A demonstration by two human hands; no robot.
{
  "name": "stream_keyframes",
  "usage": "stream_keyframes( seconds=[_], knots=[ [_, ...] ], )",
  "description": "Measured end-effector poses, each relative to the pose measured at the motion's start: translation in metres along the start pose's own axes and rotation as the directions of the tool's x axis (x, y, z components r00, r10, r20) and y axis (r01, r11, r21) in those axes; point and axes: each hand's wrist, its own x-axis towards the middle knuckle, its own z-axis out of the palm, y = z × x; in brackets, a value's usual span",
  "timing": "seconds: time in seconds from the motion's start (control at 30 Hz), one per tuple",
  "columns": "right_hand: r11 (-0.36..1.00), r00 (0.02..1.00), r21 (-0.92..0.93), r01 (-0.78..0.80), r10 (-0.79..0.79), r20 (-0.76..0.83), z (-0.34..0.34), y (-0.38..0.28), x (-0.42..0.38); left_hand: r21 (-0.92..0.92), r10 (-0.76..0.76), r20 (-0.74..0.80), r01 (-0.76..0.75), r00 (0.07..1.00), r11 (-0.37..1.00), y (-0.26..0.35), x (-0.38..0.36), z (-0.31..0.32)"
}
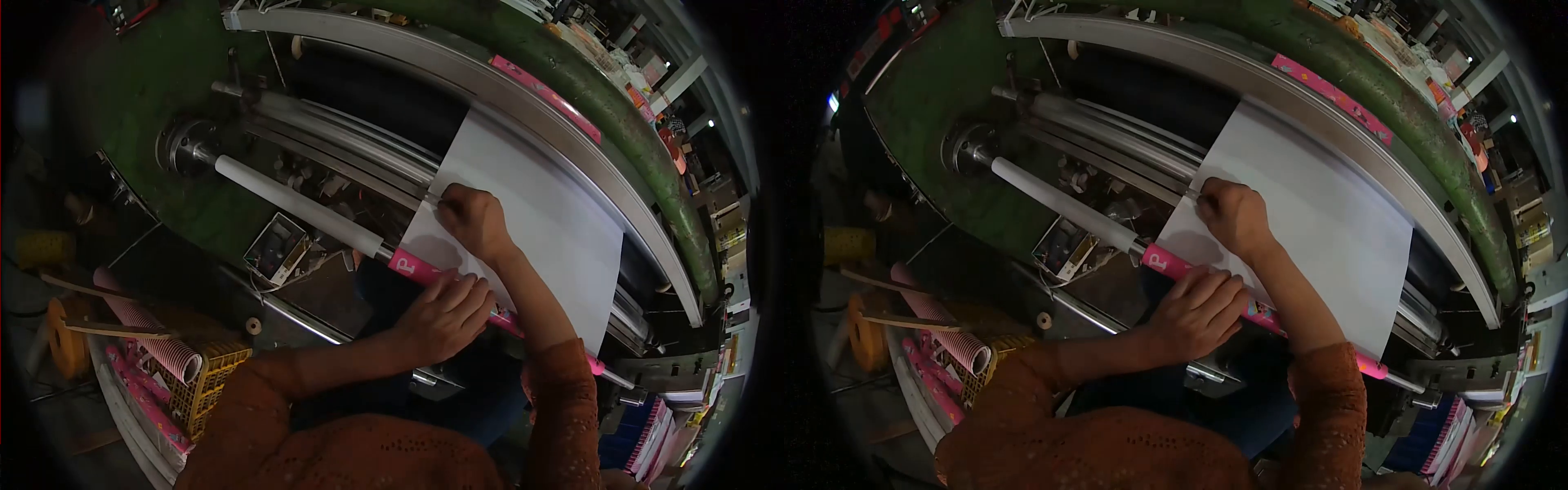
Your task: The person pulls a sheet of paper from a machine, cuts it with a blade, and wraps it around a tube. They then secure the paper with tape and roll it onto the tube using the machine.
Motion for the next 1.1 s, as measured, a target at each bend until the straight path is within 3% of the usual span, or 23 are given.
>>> stream_keyframes(
  seconds=[0.13,0.23,0.37,0.43,0.5,0.7,0.77,0.83,0.9,0.93,0.97,1.0,1.03,1.07,1.1],
  knots=[
    [0.999,0.998,-0.025,-0.038,0.04,0.057,-0.002,-0.002,0.002,0.054,-0.044,0.132,0.037,0.99,0.998,-0.014,0.009,-0.001],
    [0.996,0.998,-0.091,0.025,-0.019,0.058,-0.004,-0.003,0.01,0.094,-0.003,0.258,-0.022,0.966,0.995,-0.02,0.009,0.002],
    [0.897,0.934,-0.309,0.317,-0.239,0.265,0.004,-0.003,0.036,0.035,0.04,0.297,-0.052,0.954,0.998,-0.026,0.014,0.003],
    [0.878,0.907,-0.376,0.296,-0.136,0.398,-0.003,-0.017,0.043,0.026,0.028,0.315,-0.038,0.949,0.999,-0.026,0.015,0.003],
    [0.874,0.924,-0.341,0.347,-0.257,0.282,-0.009,-0.001,0.023,0.035,-0.016,0.392,0.002,0.92,0.999,-0.023,0.019,0.001],
    [0.894,0.941,-0.393,0.214,-0.081,0.327,-0.108,0.097,-0.126,0.098,-0.023,0.493,-0.03,0.87,0.995,-0.014,0.028,-0.001],
    [0.855,0.925,-0.509,0.103,0.106,0.364,-0.156,0.144,-0.195,0.139,-0.017,0.503,-0.062,0.864,0.988,-0.018,0.025,0.001],
    [0.608,0.802,-0.791,0.069,0.437,0.406,-0.219,0.172,-0.254,0.223,-0.011,0.535,-0.129,0.845,0.966,-0.027,0.018,0.004],
    [0.394,0.843,-0.916,-0.071,0.514,0.156,-0.27,0.181,-0.296,0.214,0.022,0.53,-0.158,0.848,0.964,-0.03,0.018,0.003],
    [0.525,0.959,-0.826,-0.206,0.277,-0.063,-0.28,0.16,-0.304,0.21,0.028,0.526,-0.162,0.85,0.964,-0.028,0.019,0.005],
    [0.668,0.944,-0.69,-0.278,0.056,-0.325,-0.279,0.131,-0.313,0.204,0.047,0.531,-0.181,0.846,0.962,-0.024,0.021,0.008],
    [0.836,0.83,-0.412,-0.363,0.09,-0.55,-0.265,0.104,-0.322,0.215,0.048,0.541,-0.193,0.839,0.957,-0.019,0.023,0.012],
    [0.88,0.72,-0.203,-0.429,0.197,-0.665,-0.239,0.085,-0.336,0.224,0.05,0.545,-0.202,0.837,0.953,-0.016,0.024,0.015],
    [0.924,0.696,-0.063,-0.377,0.237,-0.678,-0.213,0.074,-0.349,0.219,0.062,0.545,-0.214,0.836,0.952,-0.002,0.029,0.024],
    [0.95,0.733,-0.099,-0.296,0.159,-0.661,-0.188,0.074,-0.362,0.169,0.102,0.543,-0.227,0.834,0.959,0.025,0.04,0.041]
  ],
)
